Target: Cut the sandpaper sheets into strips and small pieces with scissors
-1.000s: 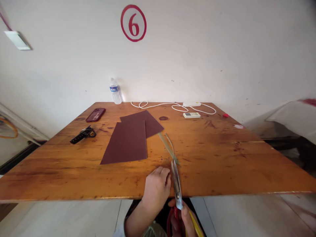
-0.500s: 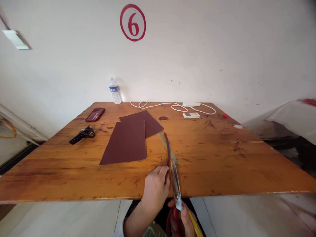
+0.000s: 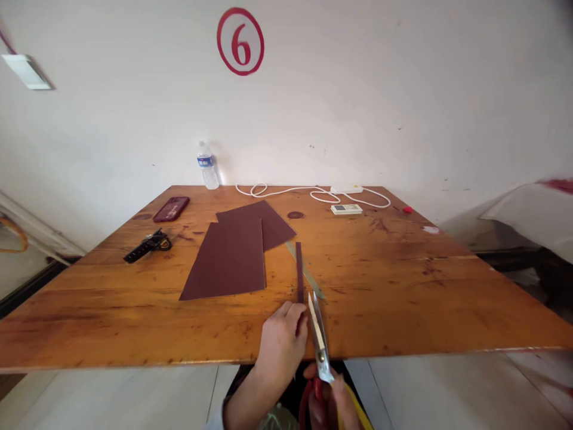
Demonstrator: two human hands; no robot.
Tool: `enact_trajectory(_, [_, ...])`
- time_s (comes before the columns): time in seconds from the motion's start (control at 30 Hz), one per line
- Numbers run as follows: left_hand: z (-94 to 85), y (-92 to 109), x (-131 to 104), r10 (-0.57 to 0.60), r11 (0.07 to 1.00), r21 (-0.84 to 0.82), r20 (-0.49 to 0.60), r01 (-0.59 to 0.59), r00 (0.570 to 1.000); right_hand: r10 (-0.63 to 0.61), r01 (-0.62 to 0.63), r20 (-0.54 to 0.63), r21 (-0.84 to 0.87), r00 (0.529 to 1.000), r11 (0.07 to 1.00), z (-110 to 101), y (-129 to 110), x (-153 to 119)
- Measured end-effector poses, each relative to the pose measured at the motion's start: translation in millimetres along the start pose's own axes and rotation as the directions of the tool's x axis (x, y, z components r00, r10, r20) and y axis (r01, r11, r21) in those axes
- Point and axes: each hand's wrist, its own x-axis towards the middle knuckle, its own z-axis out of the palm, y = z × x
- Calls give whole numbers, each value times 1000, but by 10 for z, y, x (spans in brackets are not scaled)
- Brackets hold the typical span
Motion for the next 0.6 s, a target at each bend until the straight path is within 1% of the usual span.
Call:
enact_trajectory(0.03, [-27,-8,16,-64,982,-184,-60,52,996,36,-43,93,81,995,996,18,-80,-5])
enact_trajectory(0.07, [-63,-20,39,-150,917,-386,-112,96,982,69,-101,185,168,980,981,36,-170,-13])
enact_trajectory(0.1, [-104,-34,71,-248,804,-581,-138,124,959,79,-140,249,240,965,961,51,-263,-23])
enact_trajectory(0.13, [-147,-50,107,-334,664,-736,-129,136,934,65,-153,283,298,957,942,63,-351,-31])
enact_trajectory(0.17, [-187,-66,145,-398,527,-837,-89,149,913,31,-133,298,328,954,935,70,-427,-37])
enact_trajectory(0.2, [-221,-82,181,-439,418,-895,-46,158,897,19,-130,313,338,949,932,73,-487,-38])
enact_trajectory(0.23, [-245,-96,211,-457,346,-925,-20,157,889,5,-120,322,340,947,933,72,-526,-34])
enact_trajectory(0.27, [-260,-107,233,-462,302,-940,3,161,887,-2,-115,331,333,944,936,69,-547,-25])
enact_trajectory(0.3, [-265,-113,246,-461,279,-946,17,163,887,-1,-117,341,324,940,939,65,-550,-14])
enact_trajectory(0.37, [-256,-115,250,-454,268,-949,29,168,891,8,-125,354,309,935,943,59,-523,9])
enact_trajectory(0.6, [-229,-94,216,-443,295,-942,12,158,896,34,-135,323,295,946,946,80,-453,11])
